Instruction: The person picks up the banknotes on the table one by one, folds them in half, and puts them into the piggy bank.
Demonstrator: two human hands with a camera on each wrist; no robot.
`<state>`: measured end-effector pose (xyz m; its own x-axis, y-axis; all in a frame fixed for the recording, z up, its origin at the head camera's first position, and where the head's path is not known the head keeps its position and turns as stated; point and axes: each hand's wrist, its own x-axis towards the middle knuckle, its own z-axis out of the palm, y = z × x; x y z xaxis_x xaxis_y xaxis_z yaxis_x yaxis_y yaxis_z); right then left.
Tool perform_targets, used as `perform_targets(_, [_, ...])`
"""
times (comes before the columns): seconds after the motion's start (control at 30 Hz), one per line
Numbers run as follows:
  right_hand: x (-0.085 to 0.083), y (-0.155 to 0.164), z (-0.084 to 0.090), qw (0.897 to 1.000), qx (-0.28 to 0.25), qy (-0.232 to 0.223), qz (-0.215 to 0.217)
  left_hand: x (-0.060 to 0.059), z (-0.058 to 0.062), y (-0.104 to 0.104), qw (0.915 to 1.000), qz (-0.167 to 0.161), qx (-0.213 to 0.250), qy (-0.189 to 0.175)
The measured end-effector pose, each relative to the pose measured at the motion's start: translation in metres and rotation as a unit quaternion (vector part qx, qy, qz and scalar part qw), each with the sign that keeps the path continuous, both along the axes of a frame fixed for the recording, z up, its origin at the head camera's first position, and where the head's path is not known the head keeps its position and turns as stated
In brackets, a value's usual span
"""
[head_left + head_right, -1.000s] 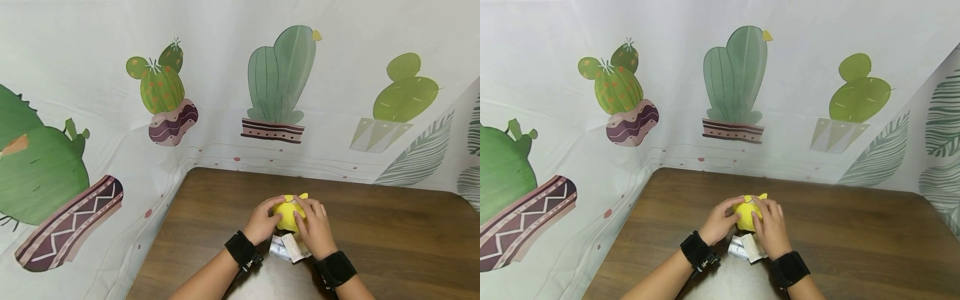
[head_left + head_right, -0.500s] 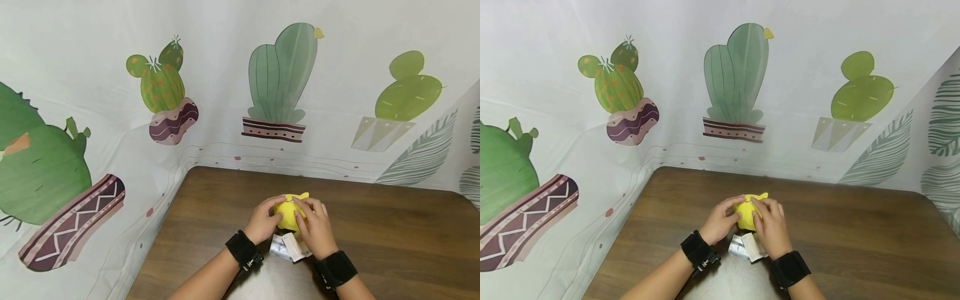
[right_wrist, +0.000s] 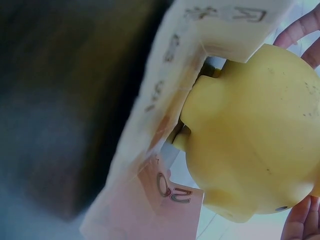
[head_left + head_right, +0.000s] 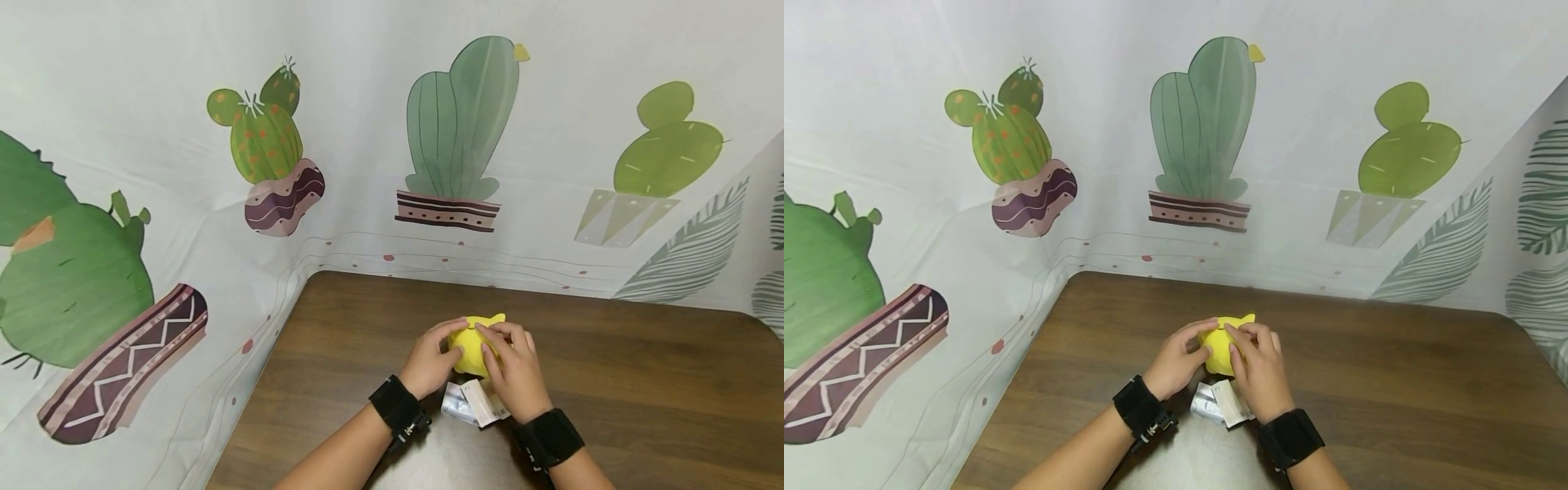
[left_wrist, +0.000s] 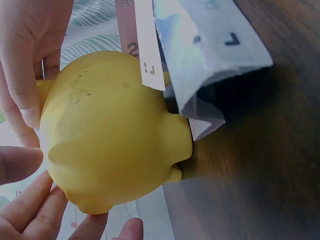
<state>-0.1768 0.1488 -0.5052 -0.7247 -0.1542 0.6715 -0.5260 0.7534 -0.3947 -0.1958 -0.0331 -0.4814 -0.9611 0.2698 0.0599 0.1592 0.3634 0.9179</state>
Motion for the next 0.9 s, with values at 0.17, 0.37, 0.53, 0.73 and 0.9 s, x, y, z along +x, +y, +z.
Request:
perform_targets(0.17, [0.0002, -0.0007, -0.0004, 1.000, 0.003, -0.004, -0.002, 0.0004, 0.0001, 0.0002, 1.0000, -0.001, 0.002, 0.010])
perform_targets(0.37, [0.0004, -0.0007, -0.0011, 1.000, 0.000, -0.005, -0.002, 0.0002, 0.0002, 0.0002, 1.0000, 0.000, 0.001, 0.007])
perform_targets(0.53, [0.0010, -0.0005, -0.0011, 1.000, -0.001, -0.007, 0.000, 0.0002, 0.0002, -0.0002, 1.0000, -0.002, 0.001, 0.004])
perform_targets(0.73, [0.0010, -0.0010, 0.0002, 1.000, -0.001, -0.020, -0.005, 0.0001, 0.0015, -0.0001, 0.9999, -0.003, 0.002, 0.010])
perform_targets(0.9, [0.0016, -0.0013, 0.0010, 0.999, -0.007, -0.037, -0.013, -0.0002, 0.0018, 0.0000, 0.9999, -0.003, 0.002, 0.011])
